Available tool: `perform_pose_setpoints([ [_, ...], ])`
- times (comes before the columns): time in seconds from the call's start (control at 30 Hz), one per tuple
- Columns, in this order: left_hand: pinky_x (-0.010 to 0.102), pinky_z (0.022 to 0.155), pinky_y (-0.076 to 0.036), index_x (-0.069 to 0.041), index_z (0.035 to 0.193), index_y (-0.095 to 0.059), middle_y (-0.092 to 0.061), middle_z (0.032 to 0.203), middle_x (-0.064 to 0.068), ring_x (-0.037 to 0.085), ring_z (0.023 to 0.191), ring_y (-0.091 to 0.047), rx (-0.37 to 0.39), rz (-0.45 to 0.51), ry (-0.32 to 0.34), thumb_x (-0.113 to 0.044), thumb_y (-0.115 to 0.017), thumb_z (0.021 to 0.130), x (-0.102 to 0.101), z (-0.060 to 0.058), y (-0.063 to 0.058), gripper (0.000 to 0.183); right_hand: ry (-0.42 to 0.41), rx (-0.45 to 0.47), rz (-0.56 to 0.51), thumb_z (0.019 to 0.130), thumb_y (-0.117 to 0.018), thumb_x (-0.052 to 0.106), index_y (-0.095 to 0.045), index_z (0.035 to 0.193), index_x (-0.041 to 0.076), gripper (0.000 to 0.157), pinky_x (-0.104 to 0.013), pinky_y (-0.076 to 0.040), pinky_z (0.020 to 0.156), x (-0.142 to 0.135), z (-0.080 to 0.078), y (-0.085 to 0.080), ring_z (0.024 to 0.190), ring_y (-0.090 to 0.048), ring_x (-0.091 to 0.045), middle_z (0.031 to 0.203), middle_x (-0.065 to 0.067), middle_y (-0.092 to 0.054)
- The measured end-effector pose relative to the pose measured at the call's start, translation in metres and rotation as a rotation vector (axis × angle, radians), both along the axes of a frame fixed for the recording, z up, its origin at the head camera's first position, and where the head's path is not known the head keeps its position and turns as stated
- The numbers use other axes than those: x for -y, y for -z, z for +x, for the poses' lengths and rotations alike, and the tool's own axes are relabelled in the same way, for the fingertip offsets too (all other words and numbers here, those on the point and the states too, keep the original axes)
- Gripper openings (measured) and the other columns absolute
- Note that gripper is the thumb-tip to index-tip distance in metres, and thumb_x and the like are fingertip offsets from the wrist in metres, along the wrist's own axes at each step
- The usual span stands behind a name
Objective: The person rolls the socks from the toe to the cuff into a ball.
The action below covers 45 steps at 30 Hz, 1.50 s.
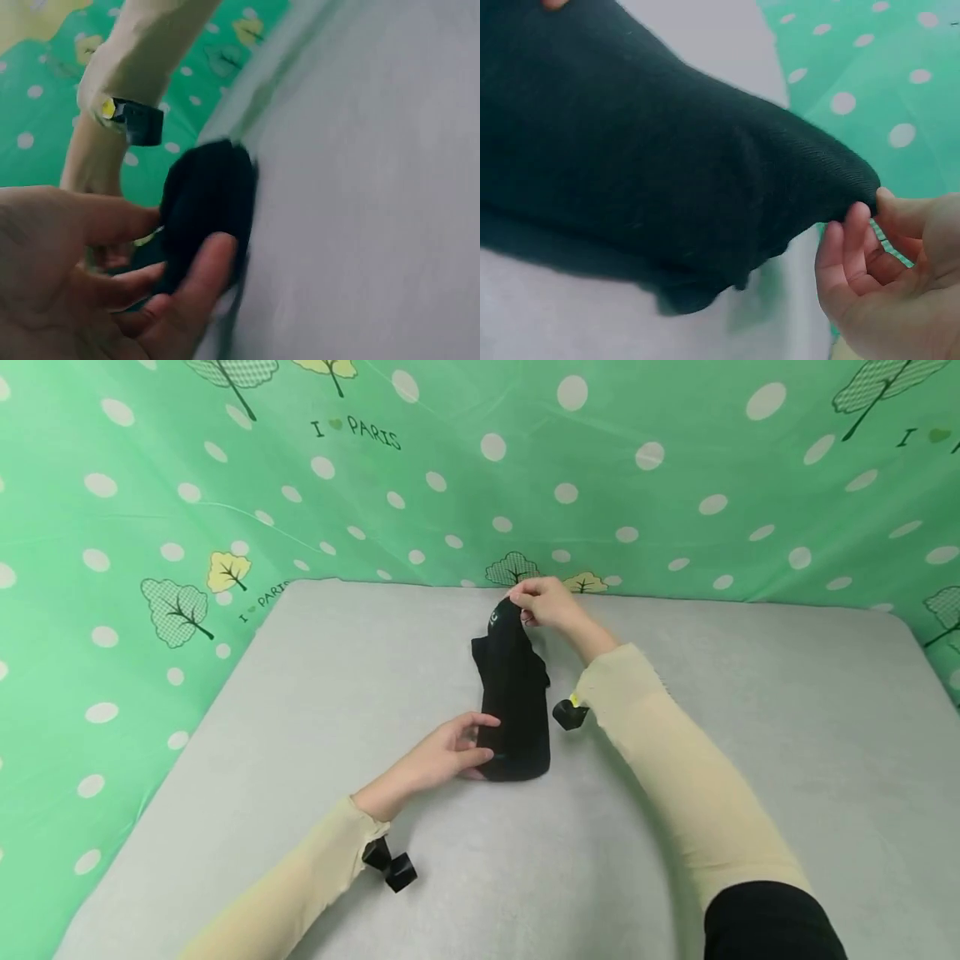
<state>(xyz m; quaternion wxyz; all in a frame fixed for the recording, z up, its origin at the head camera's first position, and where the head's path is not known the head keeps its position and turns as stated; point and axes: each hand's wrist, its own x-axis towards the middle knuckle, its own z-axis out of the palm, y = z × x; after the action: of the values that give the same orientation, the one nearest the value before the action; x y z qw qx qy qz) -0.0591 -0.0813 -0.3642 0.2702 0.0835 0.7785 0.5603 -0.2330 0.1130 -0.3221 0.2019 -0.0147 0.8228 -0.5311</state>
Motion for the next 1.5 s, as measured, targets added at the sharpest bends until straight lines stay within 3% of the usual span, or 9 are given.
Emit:
perform_pose_setpoints([
  [0.13,0.025,0.071,-0.055,-0.009,0.134,-0.056,-0.045,0.099,0.007,0.013,0.070,-0.061,-0.155,-0.246,0.095,-0.014,-0.065,0.095,-0.001,0.001,-0.003,0.040,-0.013,-0.008,0.036,0.104,-0.051,0.018,-0.059,0.127,0.000,0.030,-0.037,-0.054,0.095,-0.002,0.004,0.015,0.092,-0.062,-0.017,0.113,-0.010,-0.060],
  [0.27,0.030,0.082,-0.046,-0.018,0.128,-0.062,-0.047,0.103,0.005,0.018,0.088,-0.052,-0.358,-0.480,0.144,-0.026,-0.070,0.092,-0.002,0.003,-0.006,0.038,-0.045,-0.092,0.078,0.102,-0.055,0.015,-0.053,0.134,-0.001,0.036,-0.045,-0.051,0.101,-0.013,0.020,0.015,0.114,-0.060,-0.034,0.135,-0.022,-0.052],
  [0.43,0.035,0.099,-0.045,-0.017,0.117,-0.065,-0.058,0.114,0.001,0.020,0.110,-0.052,-0.528,-0.431,0.245,-0.021,-0.072,0.091,0.002,0.003,-0.013,0.028,-0.168,-0.288,0.183,0.098,-0.061,0.010,-0.055,0.130,-0.003,0.036,-0.050,-0.051,0.097,-0.033,0.060,0.003,0.116,-0.060,-0.042,0.136,-0.025,-0.055],
  [0.57,0.033,0.102,-0.045,-0.015,0.115,-0.064,-0.061,0.115,-0.001,0.016,0.111,-0.056,-0.605,-0.371,0.358,-0.023,-0.076,0.089,0.004,0.002,-0.015,0.030,-0.280,-0.321,0.146,0.095,-0.065,0.007,-0.062,0.120,-0.003,0.027,-0.037,-0.055,0.088,-0.044,0.099,-0.001,0.108,-0.066,-0.035,0.125,-0.022,-0.064],
  [0.7,0.032,0.101,-0.046,-0.014,0.116,-0.063,-0.061,0.114,0.000,0.015,0.109,-0.057,-0.619,-0.363,0.407,-0.022,-0.078,0.086,0.005,0.000,-0.011,0.034,-0.367,-0.300,0.059,0.094,-0.065,0.003,-0.064,0.115,-0.004,0.022,-0.026,-0.056,0.084,-0.048,0.128,0.004,0.102,-0.068,-0.027,0.118,-0.020,-0.068],
  [0.8,0.031,0.100,-0.047,-0.013,0.117,-0.062,-0.061,0.115,0.001,0.015,0.108,-0.057,-0.599,-0.353,0.415,-0.021,-0.079,0.086,0.005,-0.002,-0.007,0.036,-0.436,-0.280,0.038,0.093,-0.068,0.007,-0.065,0.115,-0.001,0.024,-0.028,-0.056,0.087,-0.050,0.141,0.011,0.101,-0.067,-0.023,0.115,-0.017,-0.068],
  [1.03,0.032,0.100,-0.046,-0.012,0.116,-0.061,-0.059,0.113,0.002,0.016,0.107,-0.056,-0.561,-0.349,0.418,-0.021,-0.082,0.083,0.004,-0.006,-0.001,0.040,-0.625,-0.408,0.169,0.085,-0.080,0.020,-0.067,0.112,0.014,0.030,-0.032,-0.055,0.090,-0.051,0.161,0.030,0.101,-0.063,-0.016,0.112,0.001,-0.067],
  [1.27,0.036,0.099,-0.045,-0.012,0.110,-0.059,-0.055,0.109,0.003,0.019,0.107,-0.052,-0.572,-0.419,0.431,-0.017,-0.082,0.081,-0.004,-0.009,0.002,0.037,-0.598,-0.506,0.360,0.078,-0.085,0.019,-0.066,0.102,0.018,0.030,-0.029,-0.050,0.081,-0.042,0.165,0.038,0.090,-0.056,-0.011,0.102,0.006,-0.063],
  [1.5,0.036,0.095,-0.048,-0.011,0.112,-0.058,-0.060,0.109,0.004,0.018,0.103,-0.057,-0.558,-0.410,0.388,-0.012,-0.072,0.089,-0.003,-0.012,0.000,0.027,-0.541,-0.515,0.374,0.083,-0.079,0.011,-0.066,0.095,0.014,0.018,-0.026,-0.048,0.073,-0.039,0.165,0.035,0.080,-0.055,-0.009,0.089,0.005,-0.062],
])
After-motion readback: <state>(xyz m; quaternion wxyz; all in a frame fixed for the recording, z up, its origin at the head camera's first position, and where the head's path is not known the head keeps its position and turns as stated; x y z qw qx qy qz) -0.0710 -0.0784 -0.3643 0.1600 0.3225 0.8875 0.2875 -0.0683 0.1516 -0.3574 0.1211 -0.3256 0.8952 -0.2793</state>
